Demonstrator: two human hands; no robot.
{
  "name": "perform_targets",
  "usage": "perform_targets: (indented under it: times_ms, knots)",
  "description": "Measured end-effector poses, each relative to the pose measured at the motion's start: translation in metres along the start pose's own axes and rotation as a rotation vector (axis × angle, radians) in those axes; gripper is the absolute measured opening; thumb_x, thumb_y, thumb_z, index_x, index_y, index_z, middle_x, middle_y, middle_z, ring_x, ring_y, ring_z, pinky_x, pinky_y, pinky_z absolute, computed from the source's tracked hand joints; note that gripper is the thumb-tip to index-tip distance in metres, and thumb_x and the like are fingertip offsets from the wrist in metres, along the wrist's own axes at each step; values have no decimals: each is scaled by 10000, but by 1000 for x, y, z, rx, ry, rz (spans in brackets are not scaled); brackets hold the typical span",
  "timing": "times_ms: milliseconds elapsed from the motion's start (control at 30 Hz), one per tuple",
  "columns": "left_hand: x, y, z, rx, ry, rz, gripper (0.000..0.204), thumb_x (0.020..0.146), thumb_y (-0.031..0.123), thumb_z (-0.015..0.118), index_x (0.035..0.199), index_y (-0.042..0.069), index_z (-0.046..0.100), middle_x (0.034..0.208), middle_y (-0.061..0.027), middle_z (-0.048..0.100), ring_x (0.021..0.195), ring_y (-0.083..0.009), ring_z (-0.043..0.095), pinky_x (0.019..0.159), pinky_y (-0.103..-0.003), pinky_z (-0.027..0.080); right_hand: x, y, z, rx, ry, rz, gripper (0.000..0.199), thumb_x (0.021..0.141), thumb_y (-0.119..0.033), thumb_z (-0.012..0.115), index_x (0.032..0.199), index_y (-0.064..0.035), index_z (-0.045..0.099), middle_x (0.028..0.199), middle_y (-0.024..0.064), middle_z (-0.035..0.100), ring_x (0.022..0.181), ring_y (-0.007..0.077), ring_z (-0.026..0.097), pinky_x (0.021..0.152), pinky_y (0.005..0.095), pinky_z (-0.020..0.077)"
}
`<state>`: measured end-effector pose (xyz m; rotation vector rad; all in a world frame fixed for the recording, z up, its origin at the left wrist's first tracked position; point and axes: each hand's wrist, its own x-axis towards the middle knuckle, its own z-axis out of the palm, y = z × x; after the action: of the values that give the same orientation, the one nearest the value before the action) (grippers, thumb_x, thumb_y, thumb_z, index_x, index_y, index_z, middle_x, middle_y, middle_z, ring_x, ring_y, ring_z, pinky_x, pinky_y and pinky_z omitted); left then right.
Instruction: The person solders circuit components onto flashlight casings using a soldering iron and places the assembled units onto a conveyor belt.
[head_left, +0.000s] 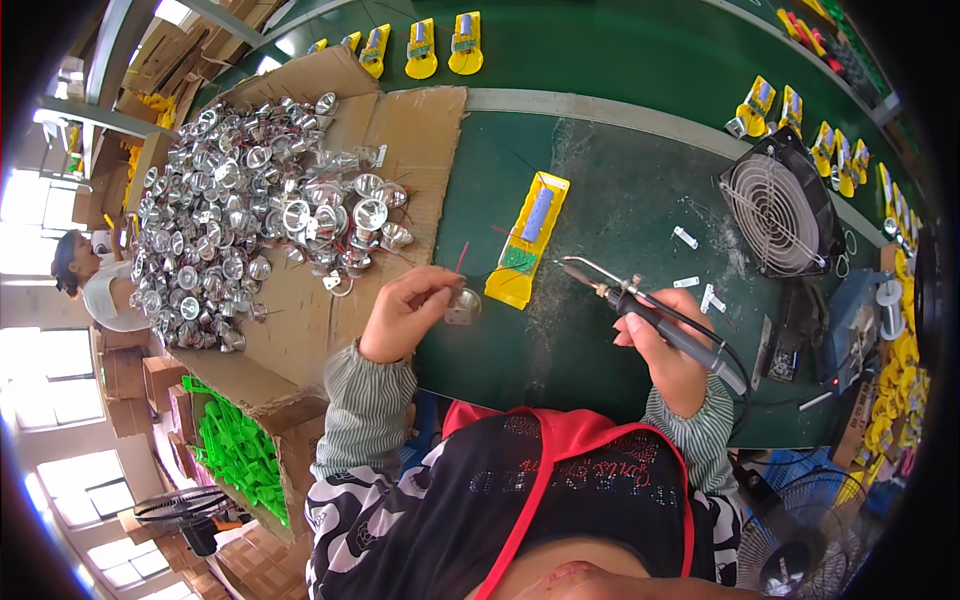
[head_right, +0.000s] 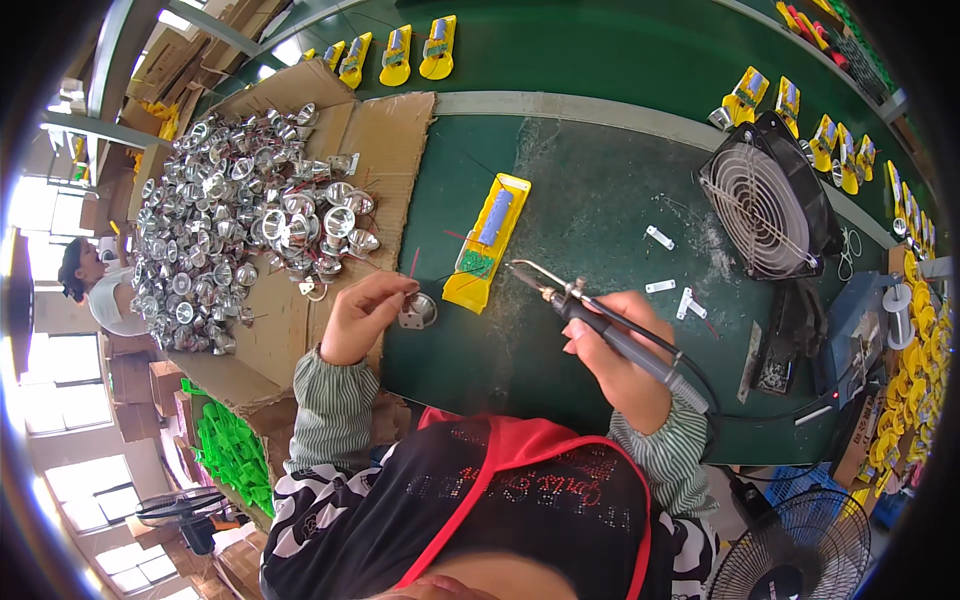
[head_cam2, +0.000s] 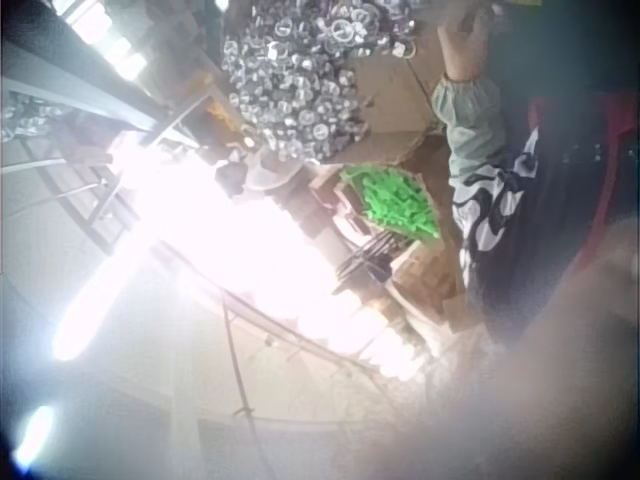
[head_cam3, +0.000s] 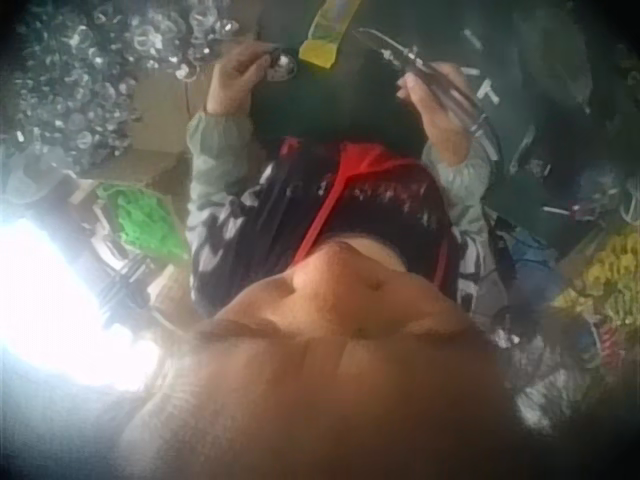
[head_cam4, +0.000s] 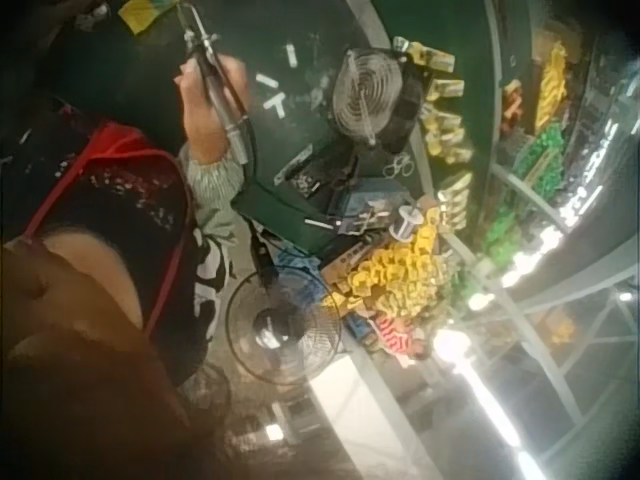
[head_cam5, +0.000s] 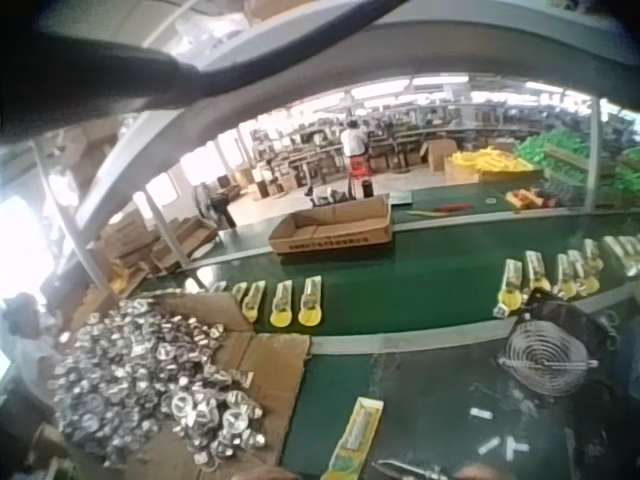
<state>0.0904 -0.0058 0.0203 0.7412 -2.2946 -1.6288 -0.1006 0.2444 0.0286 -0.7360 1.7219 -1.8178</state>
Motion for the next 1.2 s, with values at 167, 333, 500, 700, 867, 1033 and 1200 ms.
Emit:
perform_targets:
  times_ms: [167, 333, 500, 700, 867, 1033, 1200]
  knots:
    - [22, 18, 28, 118, 135, -96, 123, 843, 23, 591, 949, -11, 642, 843, -61, 644, 845, -104, 590, 712, -234, 453, 11, 2, 9, 8, -49, -23, 149, 796, 0, 634, 910, 48, 551, 754, 118, 667, 637, 135, 657, 585, 245, 532]
    - [36, 22, 40, 494, 45, 214, 106, 805, 76, 618, 884, 20, 662, 767, -114, 606, 736, -274, 557, 666, -356, 447, 21, 5, 12, 3, -81, -23, 150, 801, -6, 628, 918, 52, 553, 753, 103, 665, 635, 129, 656, 583, 238, 525]
    - [37, 14, 51, 652, 89, 231, 74, 790, 92, 632, 762, 23, 633, 688, -87, 552, 666, -267, 505, 616, -376, 410, 28, 12, 15, 37, -107, 19, 147, 806, -9, 620, 922, 53, 555, 754, 99, 663, 635, 129, 655, 586, 237, 524]
    - [37, 12, 53, 600, 12, 195, 75, 757, 85, 645, 729, 23, 616, 692, -83, 553, 680, -276, 505, 624, -380, 410, 32, 17, 16, 68, -150, 103, 158, 810, -16, 617, 926, 61, 543, 764, 105, 665, 648, 131, 656, 592, 242, 527]
    - [40, 16, 53, 616, -8, 190, 77, 748, 82, 645, 718, 22, 606, 694, -82, 554, 689, -277, 514, 630, -381, 413, 33, 20, 17, 86, -170, 130, 163, 804, -13, 618, 924, 65, 538, 770, 105, 667, 657, 126, 654, 598, 244, 527]
    - [41, 13, 54, 611, -15, 188, 80, 743, 80, 642, 707, 23, 597, 690, -81, 551, 690, -276, 520, 636, -384, 417, 35, 22, 18, 57, -200, 139, 128, 833, 7, 585, 930, 51, 512, 768, 138, 651, 646, 144, 640, 589, 248, 526]
    - [41, 13, 53, 627, -19, 170, 67, 723, 106, 624, 692, 56, 592, 696, -58, 549, 718, -274, 533, 671, -402, 426, 35, 19, 17, 63, -207, 136, 127, 834, 14, 578, 936, 45, 511, 779, 144, 648, 652, 152, 639, 595, 251, 534]
